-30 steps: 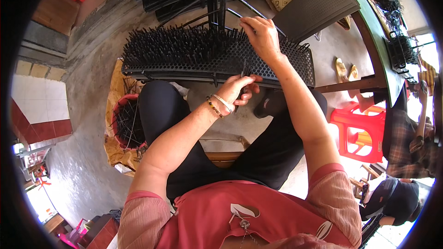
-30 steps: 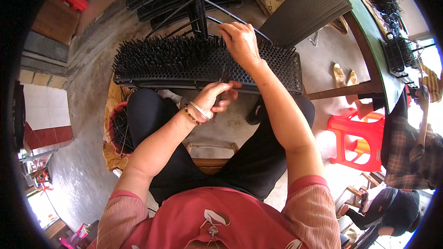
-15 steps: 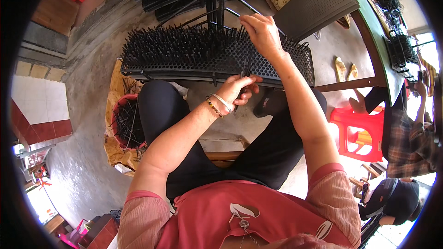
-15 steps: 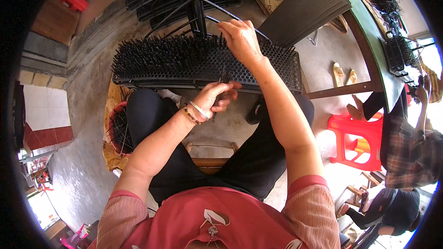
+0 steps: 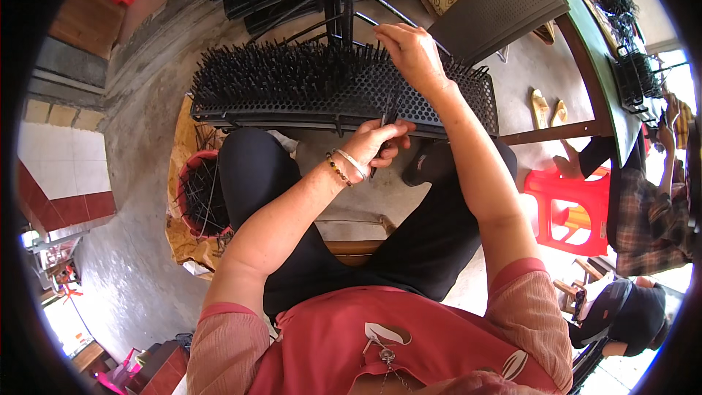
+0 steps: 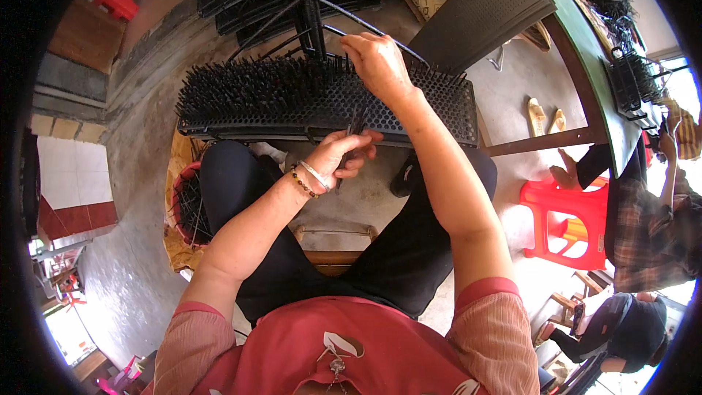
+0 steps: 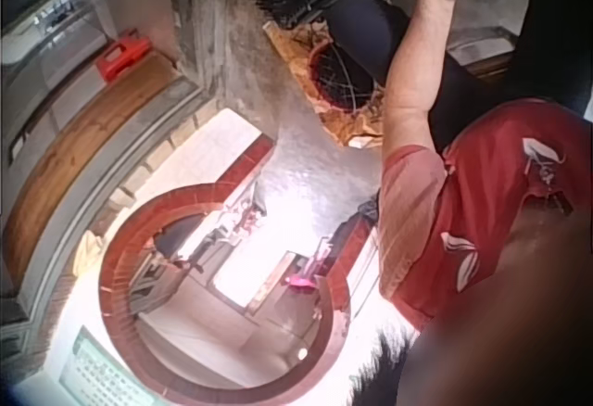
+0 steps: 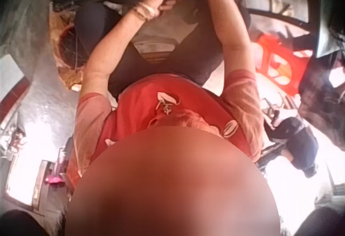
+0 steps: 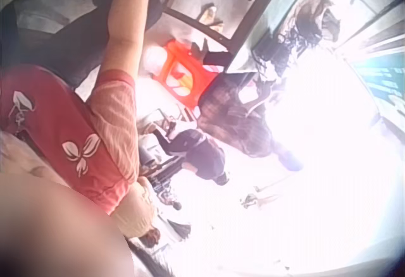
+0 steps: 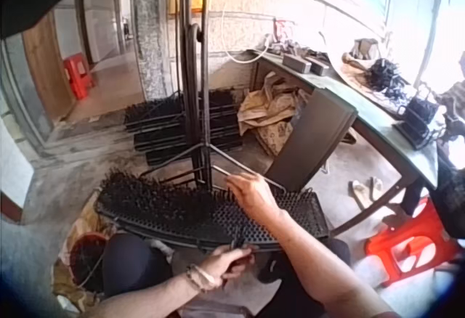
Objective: Inserting thin metal spikes into a plastic base strip to create bird deterrents.
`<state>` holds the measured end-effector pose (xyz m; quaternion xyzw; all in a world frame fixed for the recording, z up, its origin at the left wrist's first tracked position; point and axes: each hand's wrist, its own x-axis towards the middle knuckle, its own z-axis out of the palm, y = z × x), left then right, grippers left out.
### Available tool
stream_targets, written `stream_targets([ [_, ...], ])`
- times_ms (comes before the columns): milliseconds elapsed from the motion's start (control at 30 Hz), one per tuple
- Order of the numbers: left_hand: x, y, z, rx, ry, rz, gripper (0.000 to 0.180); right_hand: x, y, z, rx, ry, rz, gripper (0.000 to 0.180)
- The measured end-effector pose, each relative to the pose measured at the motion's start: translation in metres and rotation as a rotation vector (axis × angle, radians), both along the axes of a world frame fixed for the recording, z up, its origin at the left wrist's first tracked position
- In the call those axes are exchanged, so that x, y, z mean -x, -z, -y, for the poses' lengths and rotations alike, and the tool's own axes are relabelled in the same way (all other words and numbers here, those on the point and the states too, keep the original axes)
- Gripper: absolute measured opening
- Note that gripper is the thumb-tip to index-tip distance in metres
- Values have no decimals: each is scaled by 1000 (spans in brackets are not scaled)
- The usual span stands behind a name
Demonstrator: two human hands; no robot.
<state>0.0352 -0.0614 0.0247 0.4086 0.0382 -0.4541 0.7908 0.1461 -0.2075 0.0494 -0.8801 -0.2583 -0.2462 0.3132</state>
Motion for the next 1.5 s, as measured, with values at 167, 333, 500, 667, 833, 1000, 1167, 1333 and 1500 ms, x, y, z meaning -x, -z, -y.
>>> stream_targets([
  [167,0,2,-1,-3,8,6,28,2,-4,-4,-23,24,-26,13],
  [333,0,1,0,-17,15,10,28,-1,-4,-1,-45,25,-73,13],
  [500,0,-1,1,-21,19,8,28,-3,-3,-1,28,56,-18,12],
  [667,0,-1,0,-14,14,7,28,1,-7,-5,-35,111,-15,11],
  [833,0,2,1,1,15,4,28,-1,-8,-3,21,108,-12,10],
  [1000,-1,5,2,36,-4,-46,27,0,-7,-3,123,92,52,11],
  [1167,-1,7,2,-1,-19,-65,30,0,-2,-2,141,98,-67,12],
  [1333,1,-1,0,-35,-10,-53,30,5,-18,13,58,90,-209,18],
  [1500,0,0,-2,37,29,-80,29,5,-10,20,-47,6,-253,13],
])
